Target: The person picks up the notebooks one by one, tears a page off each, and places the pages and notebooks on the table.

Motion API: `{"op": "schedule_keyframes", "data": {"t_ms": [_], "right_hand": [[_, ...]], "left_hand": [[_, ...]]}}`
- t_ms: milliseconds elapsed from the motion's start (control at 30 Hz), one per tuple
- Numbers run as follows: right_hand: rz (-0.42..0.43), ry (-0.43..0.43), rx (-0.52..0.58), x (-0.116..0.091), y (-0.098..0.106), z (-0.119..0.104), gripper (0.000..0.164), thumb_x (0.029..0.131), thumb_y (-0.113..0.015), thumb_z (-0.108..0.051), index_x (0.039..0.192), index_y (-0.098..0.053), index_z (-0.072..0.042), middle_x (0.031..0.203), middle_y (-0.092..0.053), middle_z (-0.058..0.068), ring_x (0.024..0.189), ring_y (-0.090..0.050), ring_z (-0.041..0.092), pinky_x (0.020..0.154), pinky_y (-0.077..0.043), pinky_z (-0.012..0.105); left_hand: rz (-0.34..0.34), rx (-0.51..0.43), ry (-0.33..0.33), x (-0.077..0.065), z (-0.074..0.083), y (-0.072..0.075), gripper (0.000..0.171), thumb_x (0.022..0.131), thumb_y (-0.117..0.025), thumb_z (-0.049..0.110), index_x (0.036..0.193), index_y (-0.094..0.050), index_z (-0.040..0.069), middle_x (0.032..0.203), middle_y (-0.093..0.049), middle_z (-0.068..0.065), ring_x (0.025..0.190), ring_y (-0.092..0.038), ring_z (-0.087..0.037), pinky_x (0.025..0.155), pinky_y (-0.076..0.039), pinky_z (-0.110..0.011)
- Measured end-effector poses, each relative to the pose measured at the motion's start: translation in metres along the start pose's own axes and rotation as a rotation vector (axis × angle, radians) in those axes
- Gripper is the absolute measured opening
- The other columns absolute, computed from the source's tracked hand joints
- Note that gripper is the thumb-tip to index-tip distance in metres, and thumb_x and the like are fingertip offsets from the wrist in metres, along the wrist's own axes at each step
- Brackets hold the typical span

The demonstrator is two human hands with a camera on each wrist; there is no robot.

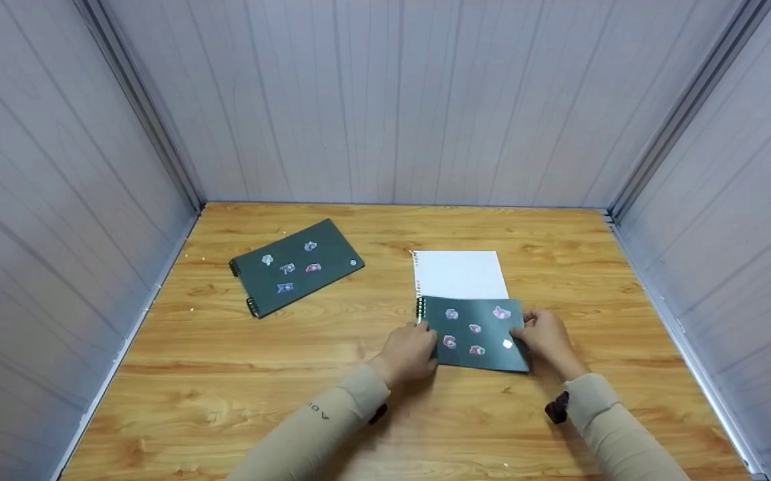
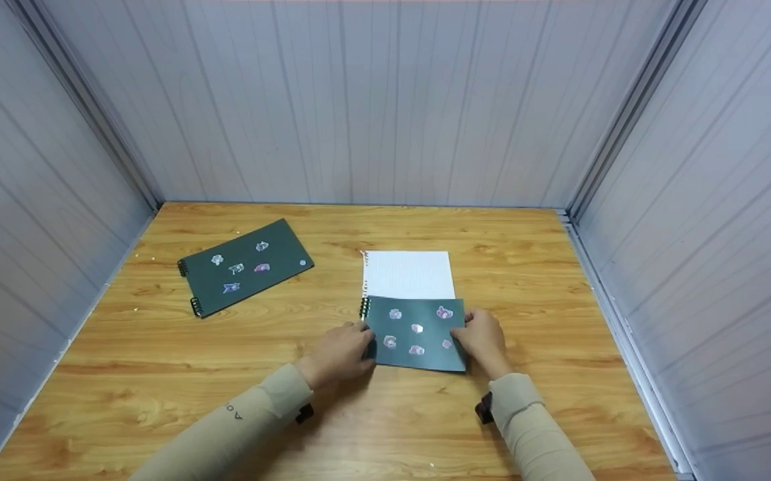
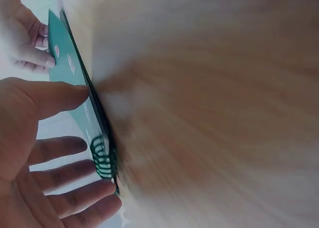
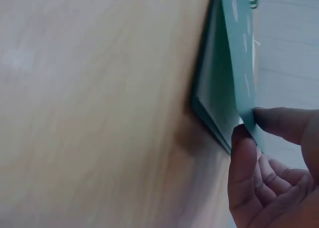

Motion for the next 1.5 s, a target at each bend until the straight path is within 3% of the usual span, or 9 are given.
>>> {"op": "schedule_keyframes", "data": {"t_ms": [167, 300, 467, 600, 733, 900, 1167, 1333, 1500], "right_hand": [[0.005, 0.031, -0.224, -0.004, -0.008, -0.008, 0.050, 0.097, -0.079, -0.020, 0.132, -0.067, 0.014, 0.120, -0.073, 0.030, 0.104, -0.072, 0.039, 0.089, -0.062, 0.050], [0.013, 0.101, -0.366, -0.007, -0.021, -0.028, 0.064, 0.098, -0.080, -0.022, 0.146, -0.058, 0.013, 0.144, -0.060, 0.037, 0.130, -0.062, 0.051, 0.111, -0.052, 0.064], [-0.072, 0.204, -0.431, -0.014, -0.048, -0.051, 0.074, 0.102, -0.076, -0.042, 0.152, -0.056, 0.007, 0.159, -0.049, 0.036, 0.149, -0.046, 0.055, 0.122, -0.040, 0.069], [-0.137, 0.194, -0.479, -0.018, -0.060, -0.051, 0.084, 0.102, -0.070, -0.058, 0.155, -0.054, 0.006, 0.164, -0.044, 0.036, 0.156, -0.036, 0.058, 0.125, -0.034, 0.072], [-0.125, 0.170, -0.483, -0.016, -0.053, -0.040, 0.086, 0.100, -0.072, -0.057, 0.155, -0.054, 0.006, 0.164, -0.044, 0.037, 0.156, -0.035, 0.059, 0.125, -0.034, 0.072], [-0.128, 0.174, -0.455, -0.012, -0.034, -0.023, 0.086, 0.098, -0.076, -0.055, 0.154, -0.054, 0.008, 0.164, -0.043, 0.038, 0.155, -0.035, 0.060, 0.126, -0.032, 0.072], [-0.138, 0.172, -0.429, -0.011, -0.005, 0.000, 0.091, 0.094, -0.082, -0.055, 0.150, -0.055, 0.011, 0.160, -0.043, 0.042, 0.153, -0.037, 0.061, 0.125, -0.033, 0.072], [-0.152, 0.152, -0.403, -0.010, 0.012, 0.013, 0.092, 0.092, -0.084, -0.051, 0.150, -0.054, 0.013, 0.158, -0.046, 0.042, 0.151, -0.040, 0.061, 0.123, -0.035, 0.073], [-0.156, 0.119, -0.377, -0.008, 0.028, 0.026, 0.091, 0.092, -0.086, -0.046, 0.151, -0.051, 0.015, 0.156, -0.048, 0.042, 0.148, -0.043, 0.060, 0.122, -0.036, 0.072]], "left_hand": [[-0.022, 0.004, -0.032, -0.001, -0.002, -0.001, 0.024, 0.098, -0.077, 0.025, 0.109, -0.080, 0.004, 0.105, -0.073, -0.010, 0.088, -0.067, -0.022, 0.077, -0.061, -0.040], [-0.029, -0.009, -0.040, 0.002, 0.000, -0.002, 0.023, 0.098, -0.077, 0.024, 0.109, -0.081, 0.004, 0.105, -0.073, -0.010, 0.090, -0.068, -0.022, 0.080, -0.062, -0.040], [-0.051, -0.059, -0.045, 0.008, 0.005, -0.004, 0.027, 0.102, -0.075, 0.027, 0.115, -0.080, 0.004, 0.109, -0.072, -0.010, 0.093, -0.068, -0.021, 0.087, -0.063, -0.039], [-0.068, -0.078, -0.072, 0.012, 0.006, -0.005, 0.031, 0.105, -0.073, 0.030, 0.123, -0.077, 0.005, 0.115, -0.072, -0.010, 0.097, -0.069, -0.019, 0.091, -0.063, -0.037], [-0.040, -0.063, -0.082, 0.011, -0.003, -0.001, 0.028, 0.107, -0.067, 0.029, 0.123, -0.076, 0.007, 0.119, -0.073, -0.010, 0.101, -0.071, -0.021, 0.091, -0.063, -0.038], [-0.024, -0.054, -0.034, 0.006, -0.035, 0.007, 0.025, 0.109, -0.061, 0.026, 0.115, -0.076, 0.007, 0.113, -0.072, -0.010, 0.096, -0.071, -0.025, 0.086, -0.063, -0.042], [-0.004, -0.074, 0.128, -0.005, -0.111, 0.028, 0.026, 0.108, -0.059, 0.022, 0.116, -0.073, 0.001, 0.114, -0.071, -0.018, 0.105, -0.069, -0.036, 0.091, -0.062, -0.054], [0.003, -0.073, 0.249, -0.013, -0.157, 0.041, 0.034, 0.109, -0.058, 0.025, 0.130, -0.068, 0.000, 0.127, -0.067, -0.019, 0.119, -0.065, -0.039, 0.102, -0.058, -0.057], [-0.003, -0.022, 0.338, -0.022, -0.192, 0.048, 0.046, 0.111, -0.056, 0.032, 0.142, -0.062, -0.001, 0.143, -0.061, -0.024, 0.134, -0.059, -0.045, 0.111, -0.053, -0.063]]}}
Point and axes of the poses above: each hand's wrist, its own x-axis towards the middle knuckle, its own y-axis out of the back of the hand, z = x × y, the point moved 6 cm from there along x, towards the middle knuckle
